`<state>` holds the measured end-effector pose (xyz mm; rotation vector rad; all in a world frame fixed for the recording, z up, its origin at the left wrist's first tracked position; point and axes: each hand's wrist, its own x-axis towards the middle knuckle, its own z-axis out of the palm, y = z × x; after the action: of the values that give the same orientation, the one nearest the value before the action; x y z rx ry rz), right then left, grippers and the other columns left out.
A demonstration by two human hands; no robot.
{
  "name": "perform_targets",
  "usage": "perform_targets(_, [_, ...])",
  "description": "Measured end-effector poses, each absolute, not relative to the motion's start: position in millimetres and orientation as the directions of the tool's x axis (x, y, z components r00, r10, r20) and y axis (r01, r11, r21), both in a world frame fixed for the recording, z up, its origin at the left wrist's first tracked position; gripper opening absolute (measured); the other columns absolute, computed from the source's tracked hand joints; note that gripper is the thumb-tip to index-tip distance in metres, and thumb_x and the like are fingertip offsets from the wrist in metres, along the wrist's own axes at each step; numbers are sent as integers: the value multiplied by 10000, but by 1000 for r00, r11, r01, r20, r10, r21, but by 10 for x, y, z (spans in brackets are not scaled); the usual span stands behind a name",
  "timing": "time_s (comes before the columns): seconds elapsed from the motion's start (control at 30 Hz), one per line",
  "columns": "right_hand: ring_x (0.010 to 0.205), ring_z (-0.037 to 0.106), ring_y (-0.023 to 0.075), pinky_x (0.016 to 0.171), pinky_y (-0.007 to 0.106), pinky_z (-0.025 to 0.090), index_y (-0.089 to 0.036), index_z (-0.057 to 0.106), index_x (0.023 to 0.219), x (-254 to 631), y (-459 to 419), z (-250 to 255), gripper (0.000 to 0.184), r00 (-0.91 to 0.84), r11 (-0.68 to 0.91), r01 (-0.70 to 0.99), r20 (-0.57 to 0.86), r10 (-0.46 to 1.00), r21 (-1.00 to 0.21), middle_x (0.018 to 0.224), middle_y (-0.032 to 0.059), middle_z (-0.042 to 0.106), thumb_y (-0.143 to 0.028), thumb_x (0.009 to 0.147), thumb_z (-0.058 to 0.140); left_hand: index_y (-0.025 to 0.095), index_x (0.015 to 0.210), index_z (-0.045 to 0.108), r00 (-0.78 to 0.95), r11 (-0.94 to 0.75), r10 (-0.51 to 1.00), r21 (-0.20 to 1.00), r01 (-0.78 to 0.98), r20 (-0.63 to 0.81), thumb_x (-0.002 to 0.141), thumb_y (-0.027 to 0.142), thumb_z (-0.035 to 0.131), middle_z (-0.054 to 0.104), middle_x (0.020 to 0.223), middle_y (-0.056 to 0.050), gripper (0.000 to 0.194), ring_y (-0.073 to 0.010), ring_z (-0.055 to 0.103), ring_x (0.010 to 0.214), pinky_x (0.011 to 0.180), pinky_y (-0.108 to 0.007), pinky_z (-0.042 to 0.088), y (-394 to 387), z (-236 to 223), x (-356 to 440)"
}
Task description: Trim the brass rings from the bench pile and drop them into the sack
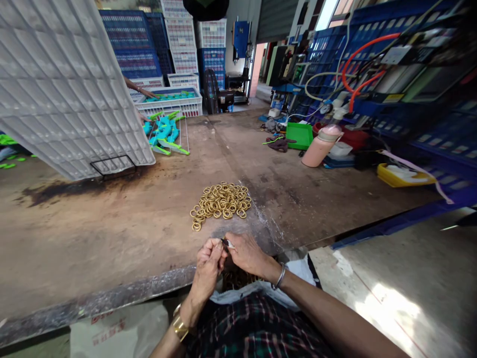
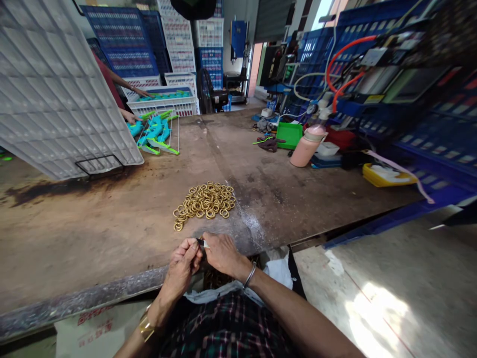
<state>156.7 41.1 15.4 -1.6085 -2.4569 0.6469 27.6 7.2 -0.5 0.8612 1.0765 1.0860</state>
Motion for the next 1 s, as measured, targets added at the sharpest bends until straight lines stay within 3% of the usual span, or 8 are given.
perform_targets(0.3, [730, 580, 171, 596, 255, 295, -145, 537, 950, 1556, 444, 184, 214, -441, 350, 869, -227, 868, -351, 812, 98, 646, -167, 808, 379, 165, 639, 454, 85, 188, 981, 971, -147, -177, 781, 450, 507, 361, 455, 77, 323, -45, 261, 399, 400, -183, 199, 58, -17, 248])
perform_targets(0.47, [754, 588, 177, 618, 258, 325, -148, 510, 981, 1487, 529, 104, 240, -388, 322, 897, -191, 902, -302, 834, 98, 643, -108, 794, 366, 176, 696, 453, 121, 254, 966, 931, -262, -230, 792, 423, 510, 388, 453, 84, 271, -37, 256, 368, 376, -173, 197, -6, -11, 208])
perform_targets(0.6, [837, 578, 178, 667, 257, 346, -147, 449, 1044, 1417, 687, 97, 252, -376, 331, 901, -125, 918, -282, 898, 105, 628, -111, 803, 387, 173, 713, 476, 212, 347, 936, 826, -443, -280, 757, 402, 564, 460, 483, 68, 250, -33, 292, 363, 356, -159, 213, -52, 100, 219])
perform_targets(0.77, [787, 598, 199, 632, 270, 359, -172, 404, 1055, 1247, 897, 66, 221, -322, 305, 928, -53, 945, -213, 877, 94, 635, -138, 839, 372, 155, 620, 433, 133, 398, 901, 663, -634, -413, 699, 372, 633, 617, 701, -24, 305, -50, 457, 454, 363, -146, 275, 7, 90, 172])
perform_targets(1.0, [772, 604, 214, 626, 286, 354, -174, 441, 1006, 1191, 970, 14, 217, -304, 291, 939, -45, 952, -183, 842, 101, 639, -92, 827, 351, 146, 780, 532, 193, 444, 852, 476, -759, -487, 651, 253, 676, 614, 629, -15, 221, -89, 533, 497, 384, -153, 338, 72, 21, 71])
